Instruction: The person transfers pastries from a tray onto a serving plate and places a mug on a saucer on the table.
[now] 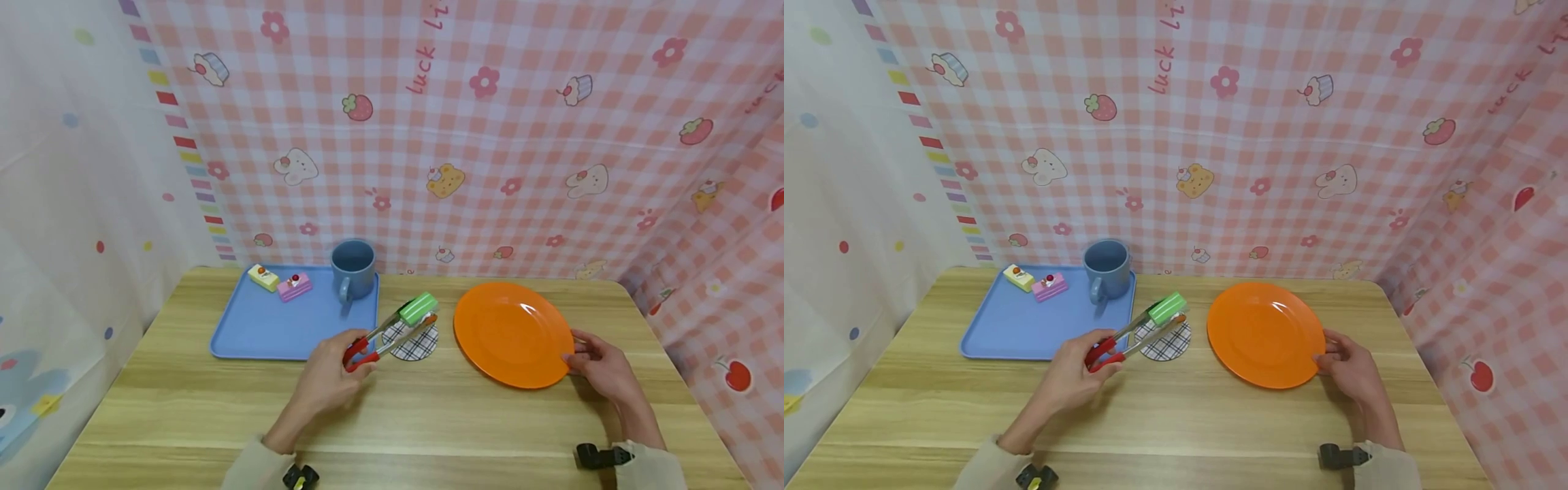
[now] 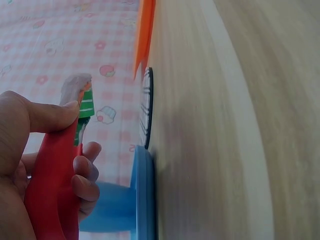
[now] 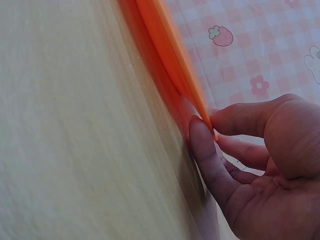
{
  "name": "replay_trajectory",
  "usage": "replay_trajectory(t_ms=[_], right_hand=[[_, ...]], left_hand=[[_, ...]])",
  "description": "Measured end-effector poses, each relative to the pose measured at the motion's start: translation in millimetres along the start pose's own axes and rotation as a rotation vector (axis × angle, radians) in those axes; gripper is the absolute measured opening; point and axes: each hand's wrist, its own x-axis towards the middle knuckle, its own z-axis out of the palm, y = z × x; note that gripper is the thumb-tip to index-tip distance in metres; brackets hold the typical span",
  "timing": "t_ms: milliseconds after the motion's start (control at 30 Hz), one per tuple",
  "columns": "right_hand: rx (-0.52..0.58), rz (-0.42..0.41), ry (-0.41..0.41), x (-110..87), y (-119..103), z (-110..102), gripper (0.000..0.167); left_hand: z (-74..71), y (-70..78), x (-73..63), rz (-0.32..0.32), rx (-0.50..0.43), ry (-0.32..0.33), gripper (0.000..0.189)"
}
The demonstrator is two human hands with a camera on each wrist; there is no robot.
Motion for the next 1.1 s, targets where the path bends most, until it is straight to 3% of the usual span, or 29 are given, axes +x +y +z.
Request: replay_trajectory(t_ms=[1100], right_hand=[[-0.035, 0.010, -0.008, 1.5, 0, -2, 0.067]], left_hand=[[38.4, 25.0, 19.3, 0.085, 0.015, -0.065, 0.052]])
